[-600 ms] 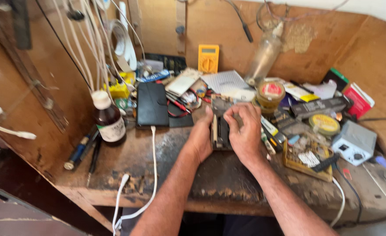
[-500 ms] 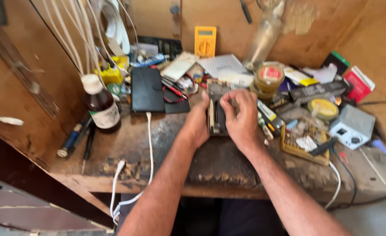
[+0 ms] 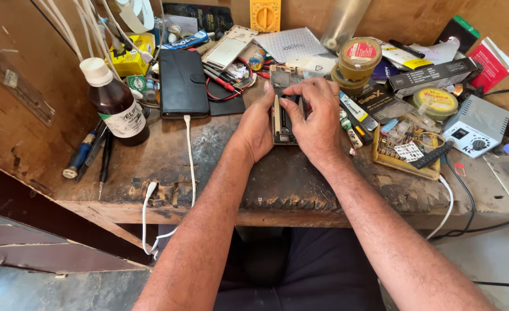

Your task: The person holds a gold-colored smartphone and pours a liquid from a brown bottle onto the screen. They then use a cotton swab to wipe the screen surface. The person handles the phone and bottle directly without using specialized tools.

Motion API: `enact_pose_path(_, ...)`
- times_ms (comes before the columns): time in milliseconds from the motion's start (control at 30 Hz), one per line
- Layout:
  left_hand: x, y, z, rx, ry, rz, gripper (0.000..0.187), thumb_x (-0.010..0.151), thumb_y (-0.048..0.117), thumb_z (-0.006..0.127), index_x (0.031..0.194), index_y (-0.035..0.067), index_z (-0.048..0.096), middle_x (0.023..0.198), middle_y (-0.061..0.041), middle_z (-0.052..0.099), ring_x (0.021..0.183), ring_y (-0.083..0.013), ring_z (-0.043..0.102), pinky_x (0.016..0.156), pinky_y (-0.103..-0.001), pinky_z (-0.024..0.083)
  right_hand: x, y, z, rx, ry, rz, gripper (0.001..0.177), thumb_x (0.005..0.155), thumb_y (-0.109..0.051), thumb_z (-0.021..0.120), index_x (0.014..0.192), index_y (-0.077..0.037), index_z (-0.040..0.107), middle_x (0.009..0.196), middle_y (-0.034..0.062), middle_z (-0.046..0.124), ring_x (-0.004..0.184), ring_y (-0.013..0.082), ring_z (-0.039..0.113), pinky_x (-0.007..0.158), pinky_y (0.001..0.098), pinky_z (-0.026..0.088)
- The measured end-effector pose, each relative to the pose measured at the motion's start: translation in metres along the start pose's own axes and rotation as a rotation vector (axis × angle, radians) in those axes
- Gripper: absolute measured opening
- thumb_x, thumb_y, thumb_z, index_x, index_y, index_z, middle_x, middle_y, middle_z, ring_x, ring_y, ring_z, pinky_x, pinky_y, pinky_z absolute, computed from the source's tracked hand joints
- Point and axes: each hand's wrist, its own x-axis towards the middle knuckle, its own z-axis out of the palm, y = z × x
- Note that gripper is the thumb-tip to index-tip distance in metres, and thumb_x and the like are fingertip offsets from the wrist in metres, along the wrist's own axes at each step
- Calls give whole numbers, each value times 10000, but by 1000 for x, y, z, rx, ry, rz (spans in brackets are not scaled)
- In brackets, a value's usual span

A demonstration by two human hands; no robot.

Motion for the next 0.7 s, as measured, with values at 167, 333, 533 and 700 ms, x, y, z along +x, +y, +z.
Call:
enact_pose_path(167,-1,2,3,-9,0,-2,533,1085,470,361,1304,33,574,1116,-122,705,971,-235,723,837,-403,619,1,0,0,32,5,69,109,878,-29,810,921,-59,714,976,55,665,977,267,552,777,371,471)
enact_pose_path(333,0,3,6,-1,43,-8,527,1093,481,373,1293,42,584,1074,-112,701,928,-228,714,803,-404,614,8,3,0,-5,25,1,127,842,-3,812,894,-49,705,951,71,679,1010,284,565,861,407,466)
enact_pose_path(533,-2,1,2,-42,-15,0,516,1096,468,385,1290,39,597,1084,-104,712,935,-215,724,813,-393,618,16,10,-2,-49,-23,6,136,814,-13,826,869,-51,708,921,83,684,1013,307,572,904,418,453)
enact_pose_path(700,1,0,5,-32,33,-14,518,1107,481,388,1272,37,598,1045,-105,700,883,-224,714,770,-402,611,20,6,-3,-52,-27,34,128,792,-20,830,852,-49,720,891,92,690,974,301,573,896,421,453)
